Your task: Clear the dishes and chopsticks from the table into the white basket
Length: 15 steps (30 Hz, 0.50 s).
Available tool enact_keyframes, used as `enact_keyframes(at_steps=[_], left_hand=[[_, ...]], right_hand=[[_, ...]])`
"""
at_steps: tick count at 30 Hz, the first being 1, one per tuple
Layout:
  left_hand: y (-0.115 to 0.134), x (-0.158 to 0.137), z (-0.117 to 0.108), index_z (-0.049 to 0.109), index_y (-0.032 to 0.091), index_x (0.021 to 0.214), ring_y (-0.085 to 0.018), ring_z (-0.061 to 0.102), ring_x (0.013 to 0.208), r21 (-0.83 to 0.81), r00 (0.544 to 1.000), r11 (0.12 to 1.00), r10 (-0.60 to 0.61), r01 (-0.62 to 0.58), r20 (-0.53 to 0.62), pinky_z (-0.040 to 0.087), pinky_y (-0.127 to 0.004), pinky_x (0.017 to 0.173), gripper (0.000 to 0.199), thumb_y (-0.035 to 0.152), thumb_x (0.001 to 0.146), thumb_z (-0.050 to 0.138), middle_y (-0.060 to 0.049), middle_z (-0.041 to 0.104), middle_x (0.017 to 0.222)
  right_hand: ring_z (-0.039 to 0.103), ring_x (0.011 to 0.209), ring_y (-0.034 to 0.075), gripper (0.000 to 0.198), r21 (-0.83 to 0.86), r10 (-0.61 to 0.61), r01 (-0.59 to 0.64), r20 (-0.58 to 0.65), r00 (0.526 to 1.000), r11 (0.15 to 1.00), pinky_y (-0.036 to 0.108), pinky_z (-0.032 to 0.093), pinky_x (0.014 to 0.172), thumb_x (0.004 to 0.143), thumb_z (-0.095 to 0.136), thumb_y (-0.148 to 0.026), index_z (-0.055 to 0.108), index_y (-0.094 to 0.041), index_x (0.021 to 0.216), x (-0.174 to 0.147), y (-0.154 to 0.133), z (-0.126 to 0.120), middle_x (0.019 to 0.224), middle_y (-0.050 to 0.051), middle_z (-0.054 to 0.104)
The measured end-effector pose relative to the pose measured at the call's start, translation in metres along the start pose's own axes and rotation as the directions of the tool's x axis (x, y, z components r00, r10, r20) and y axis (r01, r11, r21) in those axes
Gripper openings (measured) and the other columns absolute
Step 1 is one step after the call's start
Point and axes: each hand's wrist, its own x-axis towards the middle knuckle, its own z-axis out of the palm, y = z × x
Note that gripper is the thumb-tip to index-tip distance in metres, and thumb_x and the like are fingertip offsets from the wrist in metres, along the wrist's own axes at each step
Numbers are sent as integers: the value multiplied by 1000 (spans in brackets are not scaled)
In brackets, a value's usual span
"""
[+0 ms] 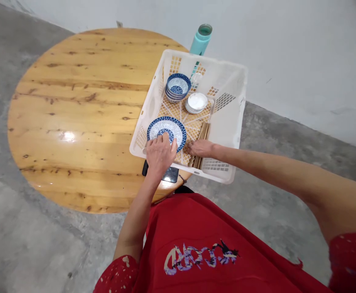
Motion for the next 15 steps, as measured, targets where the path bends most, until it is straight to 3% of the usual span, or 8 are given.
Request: enact_keyframes(at_steps=[11,15], left_hand=[[-1,0,0,64,18,117,-26,72,100,5,1000,1000,7,-7,0,47,-38,91,33,41,106,44,-12,77,102],[-1,0,0,65,17,118,-27,72,101,8,1000,1000,9,-9,12,47,-39,91,34,41,106,44,-13,77,103]], right_hand=[[69,90,23,28,3,-30,30,-43,999,1000,31,49,72,94,46,0,72,-10,97,-7,-4,-6,93,16,73],[69,85,23,28,-5,19,-19,-39,999,1000,31,48,68,94,45,0,71,-8,99,-7,-7,-8,88,16,72]])
